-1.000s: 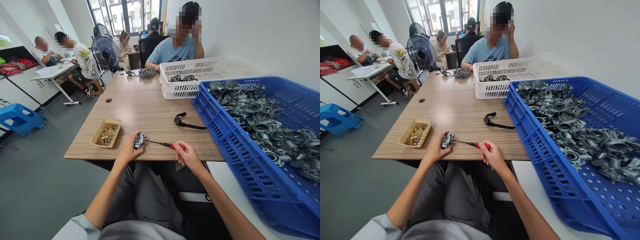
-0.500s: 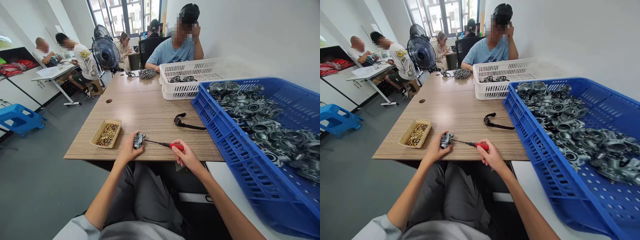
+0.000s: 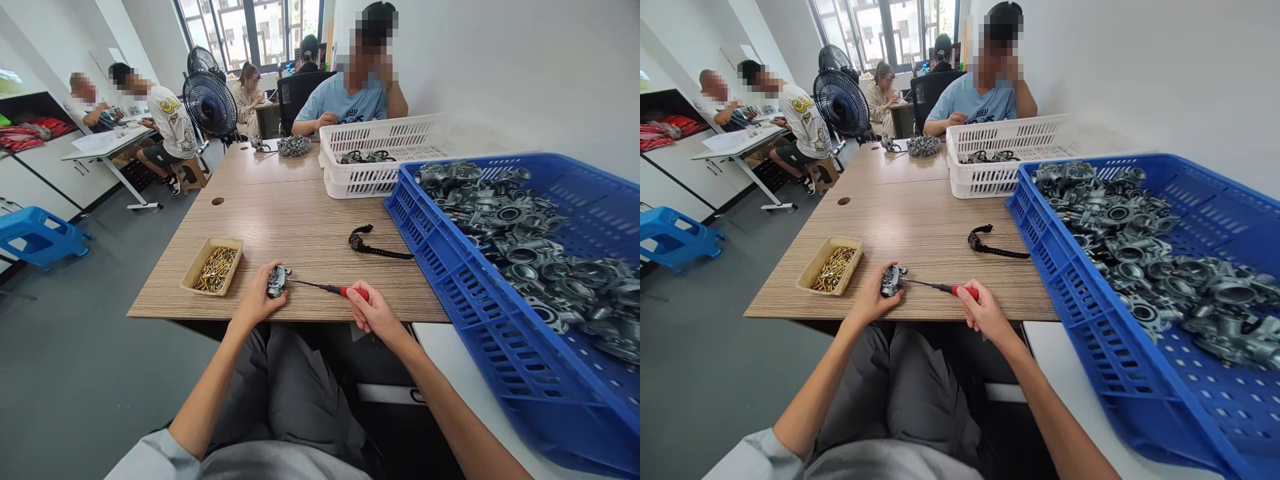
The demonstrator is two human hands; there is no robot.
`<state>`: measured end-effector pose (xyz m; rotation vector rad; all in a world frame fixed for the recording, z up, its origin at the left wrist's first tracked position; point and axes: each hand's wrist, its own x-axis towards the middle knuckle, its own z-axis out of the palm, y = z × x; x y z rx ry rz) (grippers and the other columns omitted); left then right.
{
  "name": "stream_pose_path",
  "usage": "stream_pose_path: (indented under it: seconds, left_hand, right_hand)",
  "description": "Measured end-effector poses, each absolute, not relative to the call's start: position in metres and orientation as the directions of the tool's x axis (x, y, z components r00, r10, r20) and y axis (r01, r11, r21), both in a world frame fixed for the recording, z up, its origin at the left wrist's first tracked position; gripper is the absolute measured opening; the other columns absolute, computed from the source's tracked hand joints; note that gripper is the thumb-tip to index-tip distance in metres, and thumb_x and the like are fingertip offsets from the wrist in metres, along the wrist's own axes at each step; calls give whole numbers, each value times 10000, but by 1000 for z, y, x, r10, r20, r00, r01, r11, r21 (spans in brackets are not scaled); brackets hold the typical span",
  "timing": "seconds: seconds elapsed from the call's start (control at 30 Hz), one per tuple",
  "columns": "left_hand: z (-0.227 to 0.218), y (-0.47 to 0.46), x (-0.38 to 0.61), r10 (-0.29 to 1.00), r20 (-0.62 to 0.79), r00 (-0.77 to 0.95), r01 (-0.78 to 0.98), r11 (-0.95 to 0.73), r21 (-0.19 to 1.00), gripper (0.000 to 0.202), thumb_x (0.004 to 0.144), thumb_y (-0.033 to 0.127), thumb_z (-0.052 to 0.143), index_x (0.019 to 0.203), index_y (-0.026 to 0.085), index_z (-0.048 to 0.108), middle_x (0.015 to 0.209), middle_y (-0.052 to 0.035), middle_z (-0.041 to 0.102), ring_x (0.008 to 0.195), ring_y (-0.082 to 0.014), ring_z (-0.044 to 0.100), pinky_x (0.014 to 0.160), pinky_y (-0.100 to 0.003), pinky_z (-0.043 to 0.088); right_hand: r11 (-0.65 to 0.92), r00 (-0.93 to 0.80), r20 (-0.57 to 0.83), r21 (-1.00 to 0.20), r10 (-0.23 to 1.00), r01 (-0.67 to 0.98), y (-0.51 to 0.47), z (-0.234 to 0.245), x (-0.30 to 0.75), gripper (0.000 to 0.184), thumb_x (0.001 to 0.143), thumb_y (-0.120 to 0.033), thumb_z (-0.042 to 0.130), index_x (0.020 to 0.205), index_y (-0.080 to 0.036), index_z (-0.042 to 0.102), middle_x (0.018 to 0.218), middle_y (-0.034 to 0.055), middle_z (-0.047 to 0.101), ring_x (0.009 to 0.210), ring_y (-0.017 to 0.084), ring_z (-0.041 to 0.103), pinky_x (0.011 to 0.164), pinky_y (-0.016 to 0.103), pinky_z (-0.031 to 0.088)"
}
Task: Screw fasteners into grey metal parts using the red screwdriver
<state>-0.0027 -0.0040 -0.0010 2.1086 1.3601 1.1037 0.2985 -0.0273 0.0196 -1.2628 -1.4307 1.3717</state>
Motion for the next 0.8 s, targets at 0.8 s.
stream_pose_path:
  seconds: [0.8]
  left_hand:
    - [-1, -4, -3, 891, 404, 207, 575, -445, 687, 693, 859, 177, 703, 1503, 248, 455, 1393, -112, 584, 1286, -280, 602, 1110, -425, 486]
  right_hand:
    - [-32, -182, -36, -999, 983, 21, -26, 22, 300, 446, 877, -586, 731, 1118, -239, 589, 724, -48, 603, 450, 87, 513, 385, 197, 387]
